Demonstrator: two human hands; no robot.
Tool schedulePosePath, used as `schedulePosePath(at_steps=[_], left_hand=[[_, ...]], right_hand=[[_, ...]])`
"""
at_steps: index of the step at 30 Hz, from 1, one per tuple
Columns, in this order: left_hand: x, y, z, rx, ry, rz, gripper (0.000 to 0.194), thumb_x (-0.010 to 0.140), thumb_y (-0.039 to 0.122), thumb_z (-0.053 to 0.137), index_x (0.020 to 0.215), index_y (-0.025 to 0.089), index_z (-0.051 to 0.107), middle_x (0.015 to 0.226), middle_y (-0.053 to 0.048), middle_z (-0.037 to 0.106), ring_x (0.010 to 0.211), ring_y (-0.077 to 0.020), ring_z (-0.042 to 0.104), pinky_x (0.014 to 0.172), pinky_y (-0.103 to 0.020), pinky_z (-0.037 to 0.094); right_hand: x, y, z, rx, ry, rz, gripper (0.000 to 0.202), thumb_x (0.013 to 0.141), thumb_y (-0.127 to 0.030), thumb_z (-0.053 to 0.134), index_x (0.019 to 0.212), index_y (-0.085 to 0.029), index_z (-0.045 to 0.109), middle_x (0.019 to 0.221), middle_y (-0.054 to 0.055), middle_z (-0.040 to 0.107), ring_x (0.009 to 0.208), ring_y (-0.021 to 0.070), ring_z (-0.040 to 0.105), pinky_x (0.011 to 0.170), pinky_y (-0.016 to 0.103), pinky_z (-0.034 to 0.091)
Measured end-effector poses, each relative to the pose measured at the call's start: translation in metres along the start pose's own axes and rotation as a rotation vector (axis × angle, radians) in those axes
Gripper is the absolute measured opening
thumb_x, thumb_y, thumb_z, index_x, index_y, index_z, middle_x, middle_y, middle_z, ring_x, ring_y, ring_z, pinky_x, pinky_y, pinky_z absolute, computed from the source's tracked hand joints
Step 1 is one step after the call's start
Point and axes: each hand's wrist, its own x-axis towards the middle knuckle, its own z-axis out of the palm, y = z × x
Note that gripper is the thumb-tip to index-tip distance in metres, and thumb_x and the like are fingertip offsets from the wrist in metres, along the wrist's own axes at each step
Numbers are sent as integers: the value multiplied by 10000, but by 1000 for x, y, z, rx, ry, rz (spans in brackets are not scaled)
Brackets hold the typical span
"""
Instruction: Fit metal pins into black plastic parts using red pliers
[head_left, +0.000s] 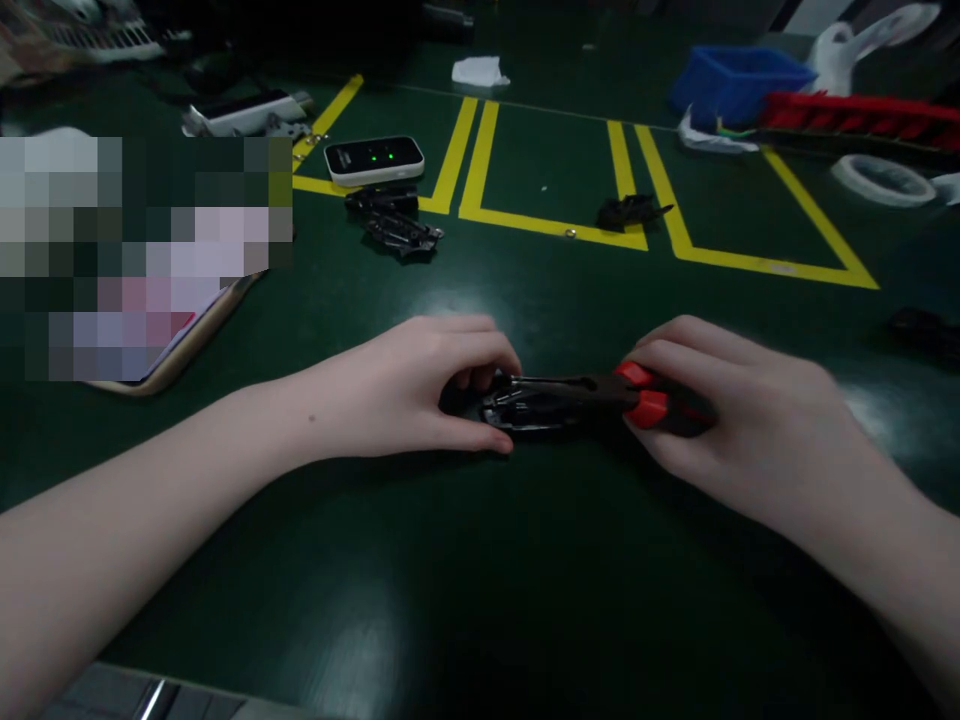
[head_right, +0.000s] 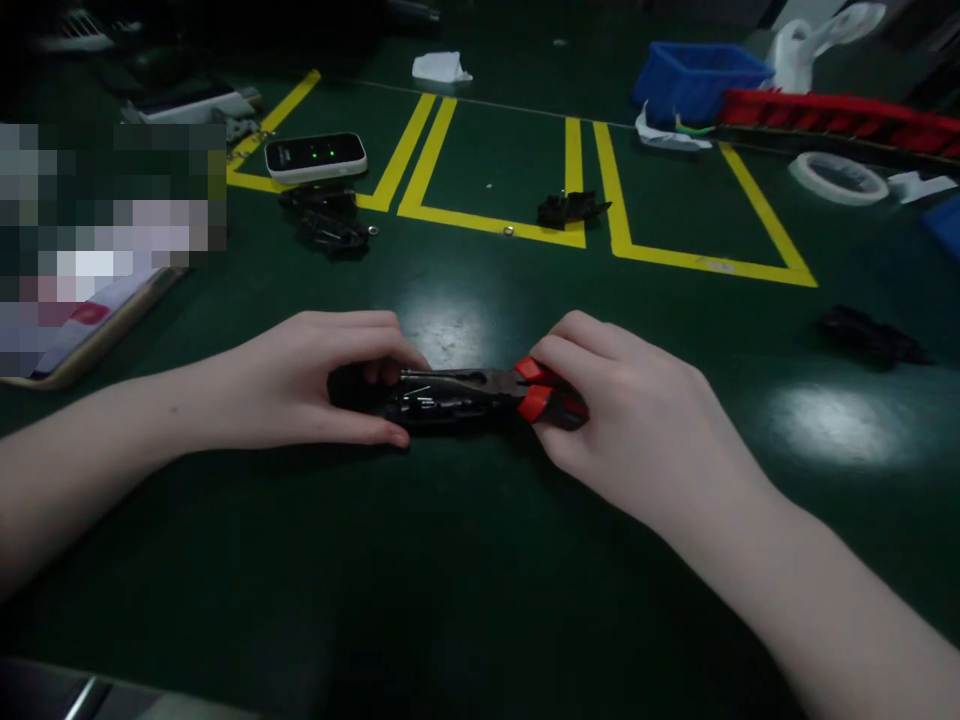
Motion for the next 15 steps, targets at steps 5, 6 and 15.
schedulePosePath(at_steps=[5,6,15], left_hand=[[1,-2,2,-45,10,-36,348,813,460,743,1083,254,668,962,-11,626,831,-176,597,629,-260,438],[1,-2,2,-49,14,-44,346,806,458,748,1078,259,670,966,-9,628,835,-178,602,632,-261,436],[3,0,0,-82,17,-57,385,758,385,792,1099,250,675,961,10,646,800,-164,597,624,-257,428]], right_hand=[[-1,4,-2,-68,21,-46,124,796,-295,524,891,-228,568,891,39,609,676,189,582,503,315,456],[-2,4,-2,-78,28,-52,118,800,-292,516,890,-231,563,889,33,611,671,186,580,495,310,447],[-2,5,-1,-99,35,-89,111,815,-290,503,903,-246,556,884,21,614,647,167,568,465,283,418]])
